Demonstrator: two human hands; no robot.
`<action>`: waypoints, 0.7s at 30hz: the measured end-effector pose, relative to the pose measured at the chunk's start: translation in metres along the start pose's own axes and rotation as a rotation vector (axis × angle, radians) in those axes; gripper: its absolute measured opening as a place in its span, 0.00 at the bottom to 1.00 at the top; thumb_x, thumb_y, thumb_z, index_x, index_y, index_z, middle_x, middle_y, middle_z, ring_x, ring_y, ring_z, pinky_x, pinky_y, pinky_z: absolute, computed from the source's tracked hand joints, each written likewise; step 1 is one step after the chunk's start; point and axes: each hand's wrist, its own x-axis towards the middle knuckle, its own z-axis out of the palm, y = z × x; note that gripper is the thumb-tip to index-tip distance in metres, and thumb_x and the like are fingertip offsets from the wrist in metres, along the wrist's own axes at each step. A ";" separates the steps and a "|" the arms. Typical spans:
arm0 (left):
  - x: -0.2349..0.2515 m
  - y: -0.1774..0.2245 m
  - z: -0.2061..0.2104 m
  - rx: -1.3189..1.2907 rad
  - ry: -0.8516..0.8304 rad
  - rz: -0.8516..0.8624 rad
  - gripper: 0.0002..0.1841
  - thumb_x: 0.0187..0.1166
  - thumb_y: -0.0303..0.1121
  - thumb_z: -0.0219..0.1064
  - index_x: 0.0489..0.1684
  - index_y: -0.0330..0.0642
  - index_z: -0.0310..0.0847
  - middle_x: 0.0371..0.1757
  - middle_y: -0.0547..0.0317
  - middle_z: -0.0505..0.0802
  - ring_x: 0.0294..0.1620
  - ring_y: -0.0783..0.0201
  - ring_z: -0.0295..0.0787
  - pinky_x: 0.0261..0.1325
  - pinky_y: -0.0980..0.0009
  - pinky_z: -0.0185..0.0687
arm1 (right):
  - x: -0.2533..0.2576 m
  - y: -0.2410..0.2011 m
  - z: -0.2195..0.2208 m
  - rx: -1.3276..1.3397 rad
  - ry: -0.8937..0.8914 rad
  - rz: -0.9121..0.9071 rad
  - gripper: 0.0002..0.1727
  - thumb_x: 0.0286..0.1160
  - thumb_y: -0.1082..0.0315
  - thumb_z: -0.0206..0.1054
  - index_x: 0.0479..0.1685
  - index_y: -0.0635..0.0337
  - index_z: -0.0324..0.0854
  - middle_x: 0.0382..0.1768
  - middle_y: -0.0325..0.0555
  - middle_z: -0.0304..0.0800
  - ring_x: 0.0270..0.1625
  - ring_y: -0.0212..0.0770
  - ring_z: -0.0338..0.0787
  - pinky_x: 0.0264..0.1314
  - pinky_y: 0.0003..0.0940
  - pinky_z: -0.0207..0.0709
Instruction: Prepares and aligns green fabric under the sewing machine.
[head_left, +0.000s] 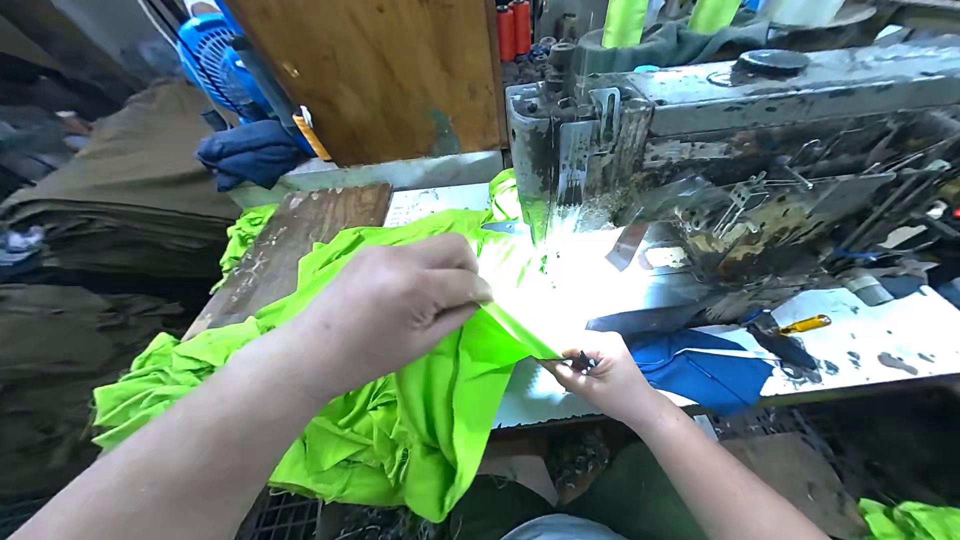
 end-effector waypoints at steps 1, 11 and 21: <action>0.001 -0.010 0.010 0.025 0.090 0.216 0.08 0.76 0.33 0.67 0.33 0.49 0.93 0.36 0.68 0.88 0.32 0.72 0.85 0.31 0.72 0.81 | 0.000 0.000 0.000 -0.003 -0.006 0.000 0.05 0.68 0.73 0.72 0.30 0.65 0.91 0.30 0.40 0.92 0.30 0.17 0.85 0.35 0.13 0.81; 0.017 0.006 0.055 0.141 -0.021 0.538 0.11 0.80 0.24 0.60 0.31 0.43 0.89 0.35 0.57 0.87 0.25 0.61 0.84 0.19 0.66 0.75 | 0.005 -0.004 -0.003 -0.071 -0.010 -0.021 0.04 0.67 0.72 0.73 0.30 0.64 0.91 0.30 0.40 0.93 0.31 0.16 0.85 0.37 0.11 0.79; 0.027 -0.007 0.049 0.182 -0.101 0.398 0.04 0.69 0.25 0.72 0.26 0.41 0.87 0.25 0.55 0.87 0.22 0.55 0.86 0.20 0.56 0.80 | 0.023 -0.023 -0.012 0.012 -0.058 0.292 0.08 0.74 0.66 0.74 0.36 0.63 0.91 0.28 0.34 0.93 0.27 0.18 0.88 0.34 0.16 0.85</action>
